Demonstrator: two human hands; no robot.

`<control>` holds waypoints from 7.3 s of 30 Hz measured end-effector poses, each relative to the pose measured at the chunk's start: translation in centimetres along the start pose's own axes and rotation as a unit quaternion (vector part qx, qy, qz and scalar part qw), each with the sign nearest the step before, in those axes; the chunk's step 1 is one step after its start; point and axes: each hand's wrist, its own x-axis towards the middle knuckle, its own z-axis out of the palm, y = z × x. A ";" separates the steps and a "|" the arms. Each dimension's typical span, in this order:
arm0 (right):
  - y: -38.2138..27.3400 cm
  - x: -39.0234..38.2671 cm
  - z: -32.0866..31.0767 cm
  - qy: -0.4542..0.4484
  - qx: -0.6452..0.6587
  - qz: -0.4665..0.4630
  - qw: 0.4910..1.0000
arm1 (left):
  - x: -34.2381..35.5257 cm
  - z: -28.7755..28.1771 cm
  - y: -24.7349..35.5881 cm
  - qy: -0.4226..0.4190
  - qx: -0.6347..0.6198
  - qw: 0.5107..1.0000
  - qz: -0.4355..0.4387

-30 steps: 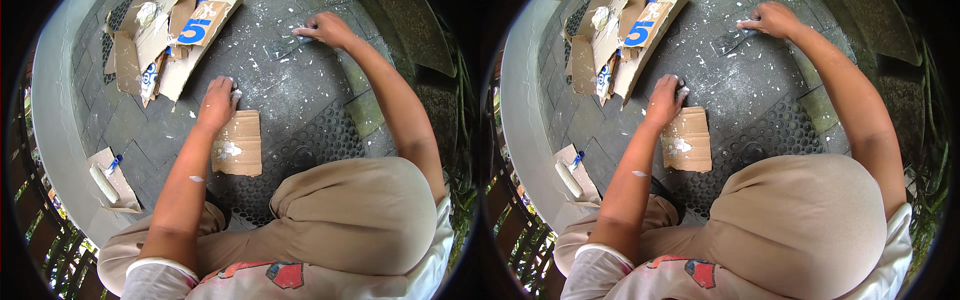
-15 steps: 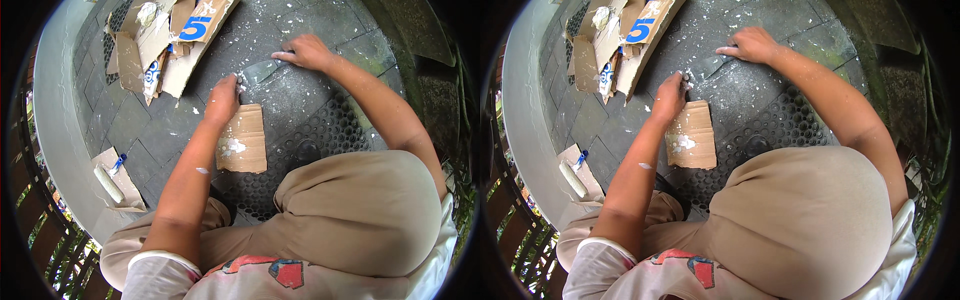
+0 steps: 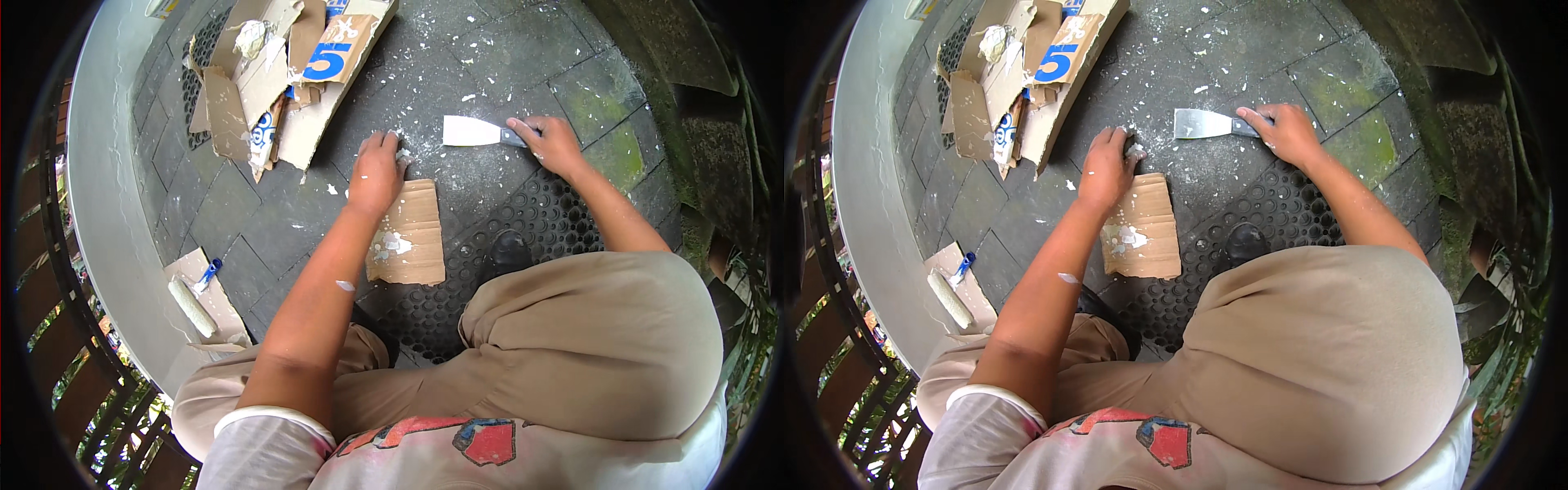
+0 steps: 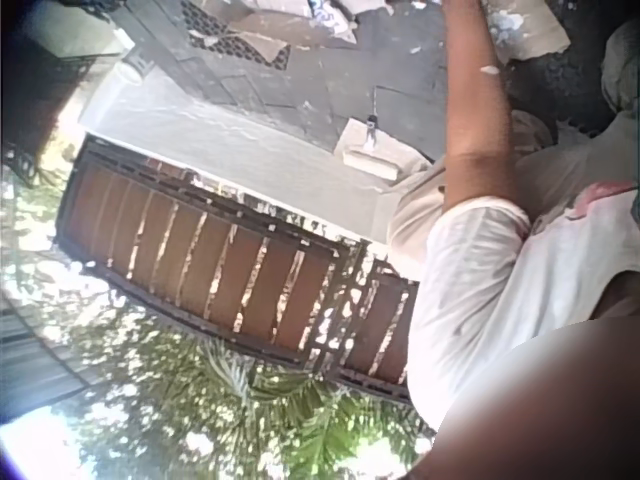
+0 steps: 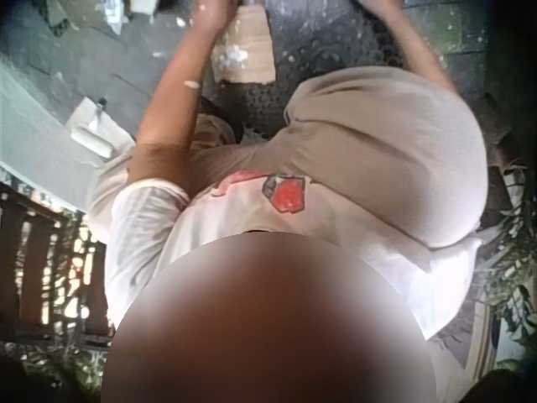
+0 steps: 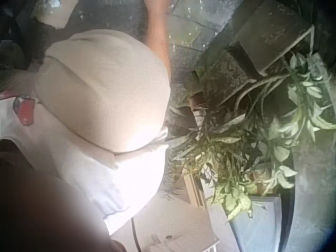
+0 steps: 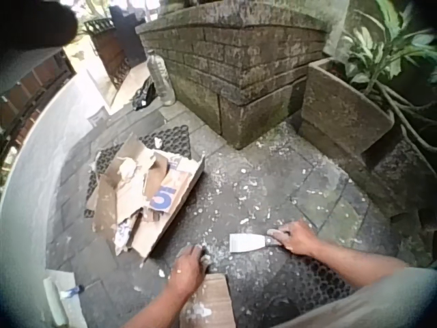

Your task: The person is scraping and smoothing a surface, likely a wall or tile, using a putty knife and cardboard scraps.

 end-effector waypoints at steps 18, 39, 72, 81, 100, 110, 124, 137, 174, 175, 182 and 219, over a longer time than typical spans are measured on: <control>1.2 -1.0 0.3 -0.045 0.034 0.049 0.997 | 0.0 1.4 -1.0 0.056 -0.036 0.998 0.009; -4.7 5.7 0.3 -0.105 -0.123 -0.121 0.979 | 0.6 -2.3 -4.9 -0.083 0.063 0.994 0.033; -18.9 5.4 -4.8 0.086 -0.071 -0.343 0.933 | -0.4 -4.1 -4.1 -0.433 -0.053 0.900 -0.004; -9.7 2.7 -10.2 0.276 0.023 -0.113 0.954 | 4.0 -12.5 0.5 -0.400 -0.140 0.905 -0.029; 3.9 -0.8 -5.9 0.241 -0.025 0.116 0.963 | 6.0 -14.0 -9.1 0.412 -0.385 0.822 -0.076; 3.4 3.0 -4.9 -0.002 0.073 -0.003 0.997 | 6.0 -13.1 1.9 0.387 -0.286 0.877 -0.004; 9.3 2.7 -13.1 -0.242 0.011 0.072 0.967 | 4.3 -8.3 -2.3 -0.546 0.185 0.816 0.047; -1.0 0.8 0.8 -0.194 -0.035 -0.055 0.979 | 2.5 -4.3 -1.3 -0.496 0.159 0.852 -0.050; -16.2 7.8 -7.8 -0.034 0.035 -0.147 0.988 | -3.0 -6.3 -5.9 -0.624 0.123 0.767 -0.085; -18.7 7.9 -8.9 -0.018 -0.095 -0.151 0.984 | -3.4 -5.9 -6.3 -0.625 0.120 0.767 -0.087; -10.7 7.4 -9.9 -0.181 0.007 -0.090 0.979 | -4.4 -8.0 -13.3 -0.568 0.166 0.790 -0.159; -14.5 8.5 8.2 -0.256 -0.097 -0.158 0.949 | -2.8 -7.3 -9.7 -0.253 0.126 0.927 -0.244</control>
